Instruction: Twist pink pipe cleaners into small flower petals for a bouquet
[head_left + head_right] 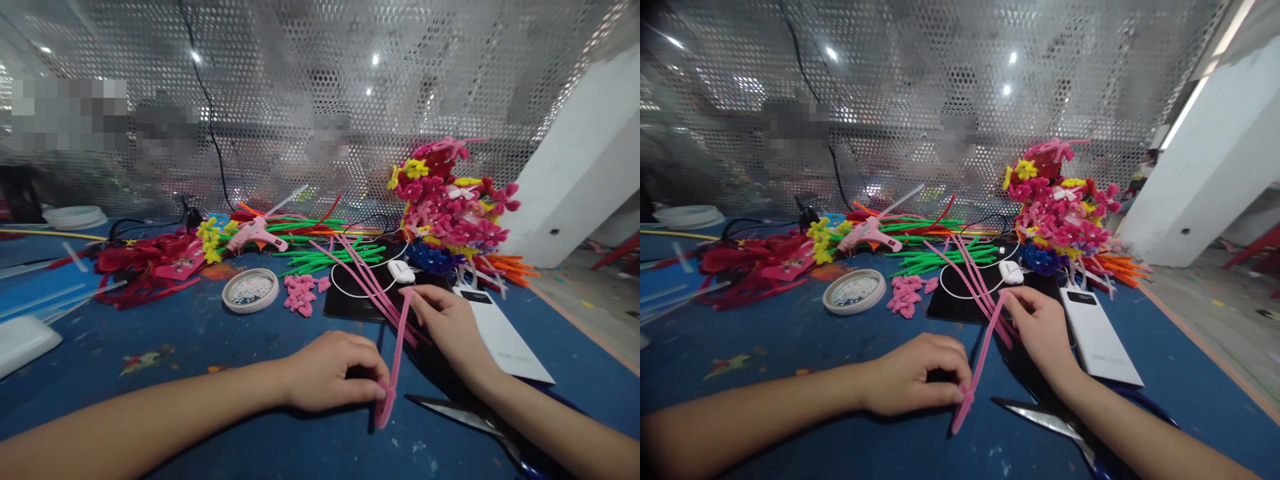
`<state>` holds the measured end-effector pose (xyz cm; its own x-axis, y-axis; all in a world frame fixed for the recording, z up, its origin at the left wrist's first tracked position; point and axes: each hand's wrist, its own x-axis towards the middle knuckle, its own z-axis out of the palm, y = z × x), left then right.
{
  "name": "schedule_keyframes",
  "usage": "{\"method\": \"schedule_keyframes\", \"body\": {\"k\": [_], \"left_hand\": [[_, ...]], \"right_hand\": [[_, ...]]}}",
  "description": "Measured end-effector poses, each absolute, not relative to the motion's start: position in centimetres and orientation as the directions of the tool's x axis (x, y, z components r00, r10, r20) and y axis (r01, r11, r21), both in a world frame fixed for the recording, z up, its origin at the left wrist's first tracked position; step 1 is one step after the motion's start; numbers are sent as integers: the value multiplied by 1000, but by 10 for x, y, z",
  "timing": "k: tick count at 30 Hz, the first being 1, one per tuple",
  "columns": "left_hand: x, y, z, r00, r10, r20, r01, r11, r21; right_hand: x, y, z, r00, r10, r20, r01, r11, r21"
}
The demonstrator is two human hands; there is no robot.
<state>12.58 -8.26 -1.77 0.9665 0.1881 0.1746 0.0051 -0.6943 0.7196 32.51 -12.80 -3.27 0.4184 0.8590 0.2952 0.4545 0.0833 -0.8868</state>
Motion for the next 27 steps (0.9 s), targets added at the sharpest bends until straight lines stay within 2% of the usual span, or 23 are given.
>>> {"method": "schedule_keyframes", "body": {"k": [4,11,19,27], "left_hand": [[127,-83,-16,979,69,194,-73,-766,639],[128,-84,-12,984,62,167,-68,-737,672],[128,-85,-13,984,61,170,-74,-722,688],[127,-87,-14,983,35,178,-92,-746,659]], "right_hand": [[329,-124,-35,516,819,251,300,102,-948],[334,-120,-40,606,761,231,100,216,-971],[335,-117,-41,626,752,206,45,228,-973],[336,-117,-41,609,765,211,90,198,-976]]}}
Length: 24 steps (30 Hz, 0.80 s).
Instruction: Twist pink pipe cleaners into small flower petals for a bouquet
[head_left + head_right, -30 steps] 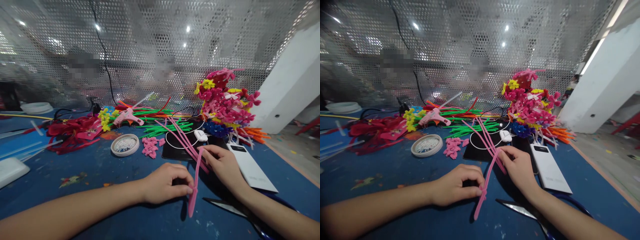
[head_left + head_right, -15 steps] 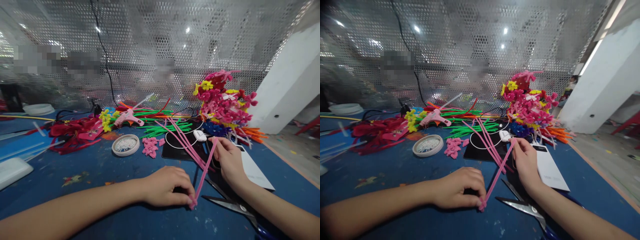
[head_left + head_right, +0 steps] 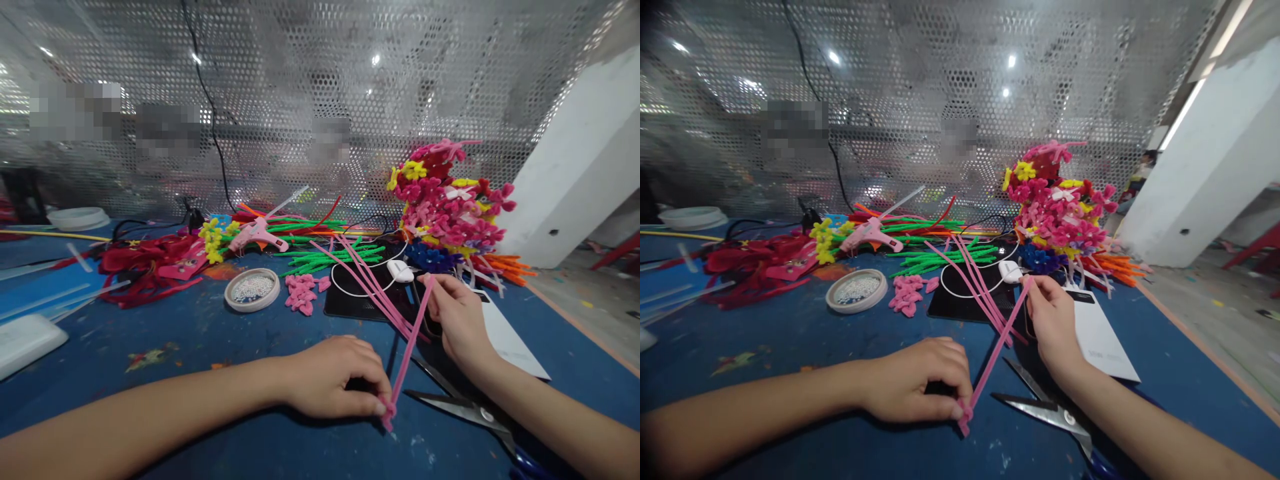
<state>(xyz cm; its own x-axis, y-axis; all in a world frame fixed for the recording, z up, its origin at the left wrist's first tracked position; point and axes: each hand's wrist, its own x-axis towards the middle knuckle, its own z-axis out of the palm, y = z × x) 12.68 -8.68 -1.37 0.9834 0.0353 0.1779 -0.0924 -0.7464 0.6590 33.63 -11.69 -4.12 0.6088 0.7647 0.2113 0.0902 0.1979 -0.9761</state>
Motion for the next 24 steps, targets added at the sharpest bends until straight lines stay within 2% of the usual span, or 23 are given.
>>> {"method": "schedule_keyframes", "body": {"k": [4,6,8,10,12,15,19,22,24], "left_hand": [[125,-87,-14,987,56,151,-57,-757,651],[125,-86,-15,986,93,137,-35,-694,719],[126,-84,-17,978,175,109,-1,-527,850],[127,-80,-21,945,317,82,7,-269,963],[129,-76,-26,872,485,61,-50,-35,998],[131,-69,-34,740,671,50,-198,146,969],[132,-67,-35,682,728,76,-248,132,960],[132,-70,-31,720,685,114,-174,19,985],[130,-73,-28,744,649,157,-138,-80,987]], "right_hand": [[336,-117,-40,559,801,217,166,149,-975],[335,-118,-39,532,814,234,206,144,-968],[333,-119,-39,519,814,261,232,159,-959],[332,-119,-39,516,799,307,257,198,-946],[330,-121,-40,513,781,356,275,243,-930],[326,-127,-41,467,796,385,261,292,-920],[314,-138,-39,331,881,337,211,279,-937],[305,-148,-34,36,967,250,251,234,-939],[301,-152,-32,-152,960,233,331,272,-903]]}}
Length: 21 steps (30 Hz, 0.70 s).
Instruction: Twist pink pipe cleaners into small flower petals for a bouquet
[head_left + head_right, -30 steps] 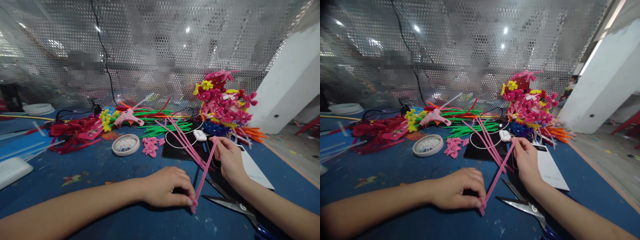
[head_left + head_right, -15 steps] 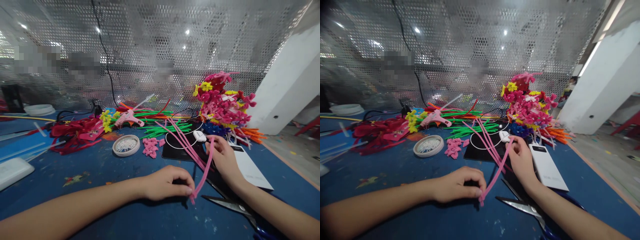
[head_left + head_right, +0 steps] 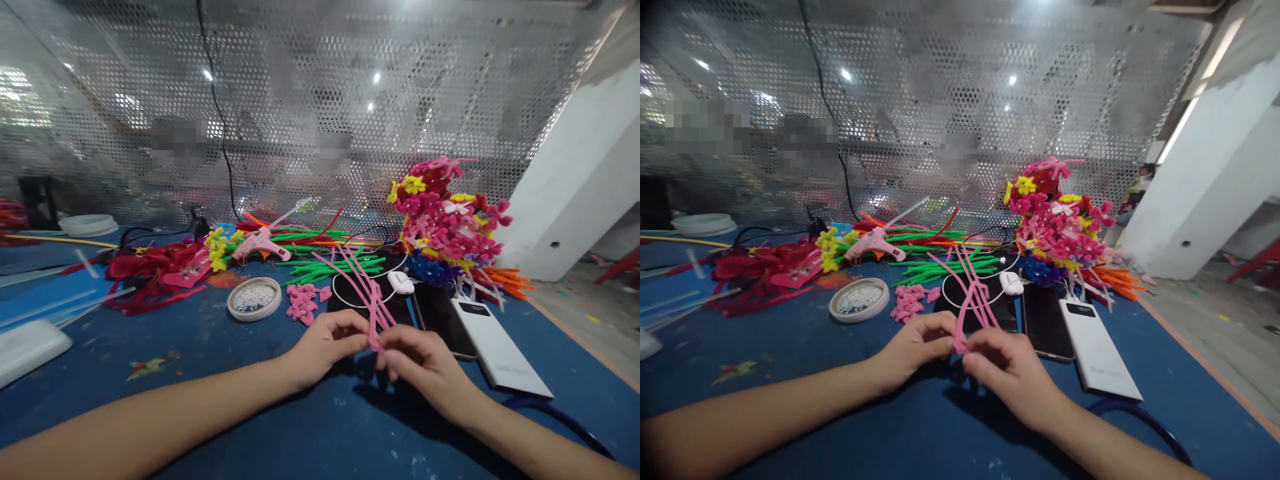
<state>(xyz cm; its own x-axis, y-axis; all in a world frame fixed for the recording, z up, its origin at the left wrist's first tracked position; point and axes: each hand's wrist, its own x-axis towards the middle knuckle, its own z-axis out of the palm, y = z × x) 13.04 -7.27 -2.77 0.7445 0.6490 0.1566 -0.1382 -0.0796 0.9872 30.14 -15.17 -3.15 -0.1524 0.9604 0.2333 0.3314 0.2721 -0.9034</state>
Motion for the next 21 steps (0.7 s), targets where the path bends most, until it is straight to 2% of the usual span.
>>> {"method": "schedule_keyframes", "body": {"k": [3,9,17,21], "left_hand": [[128,-76,-25,759,617,208,-99,-207,973],[125,-80,-22,780,586,221,-38,-307,951],[125,-80,-20,823,549,149,65,-351,934],[125,-82,-22,837,532,129,74,-344,936]], "right_hand": [[299,-153,-30,-251,942,222,418,312,-853],[300,-151,-30,-225,949,219,458,302,-836],[302,-153,-29,-108,917,385,571,374,-731],[301,-154,-30,-142,866,479,650,447,-615]]}}
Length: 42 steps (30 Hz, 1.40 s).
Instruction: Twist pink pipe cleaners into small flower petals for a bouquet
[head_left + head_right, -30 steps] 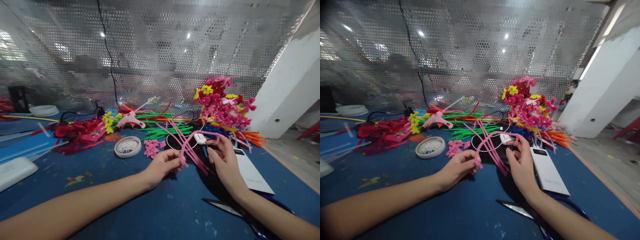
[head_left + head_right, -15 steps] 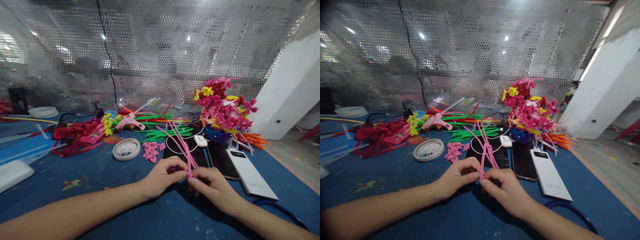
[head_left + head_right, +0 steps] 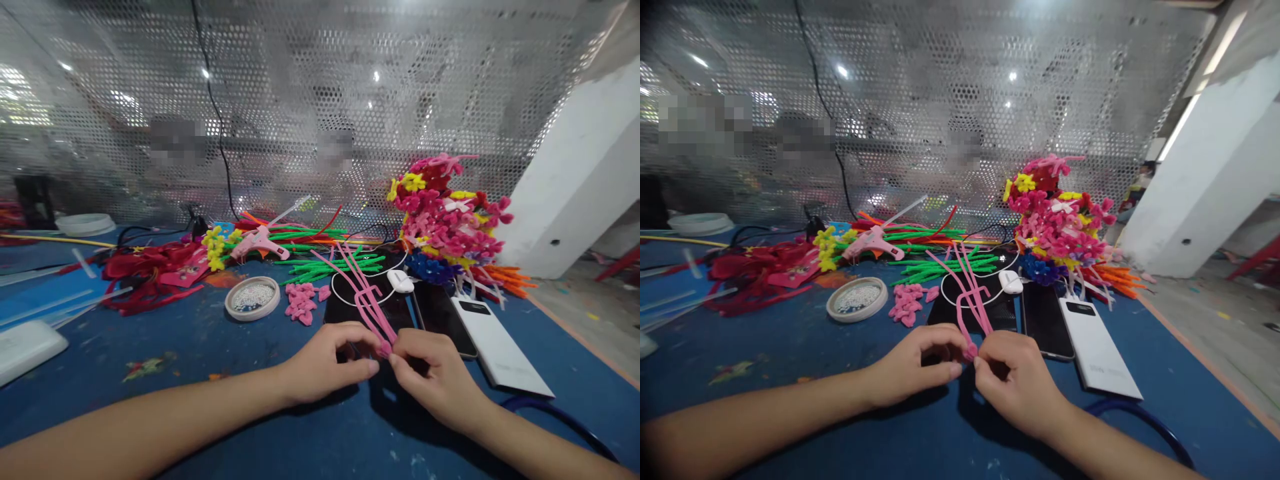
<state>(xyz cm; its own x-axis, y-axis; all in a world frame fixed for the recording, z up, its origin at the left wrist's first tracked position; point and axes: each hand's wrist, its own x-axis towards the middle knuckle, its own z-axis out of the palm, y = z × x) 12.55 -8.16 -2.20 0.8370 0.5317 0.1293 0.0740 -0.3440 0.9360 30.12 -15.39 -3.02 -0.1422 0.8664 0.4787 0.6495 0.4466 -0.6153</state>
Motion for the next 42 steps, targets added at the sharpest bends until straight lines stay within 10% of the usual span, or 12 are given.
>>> {"method": "schedule_keyframes", "body": {"k": [6,16,26,42], "left_hand": [[130,-80,-27,783,617,80,53,-195,979],[132,-70,-28,806,592,15,-57,53,997],[128,-70,-24,875,483,-27,-35,119,992],[129,-79,-20,873,486,31,-10,-45,999]], "right_hand": [[301,-154,-35,-341,789,510,699,576,-424],[303,-148,-31,-284,881,377,549,472,-690],[304,-151,-40,-434,593,678,602,751,-272],[312,-143,-37,-320,577,751,715,668,-208]]}}
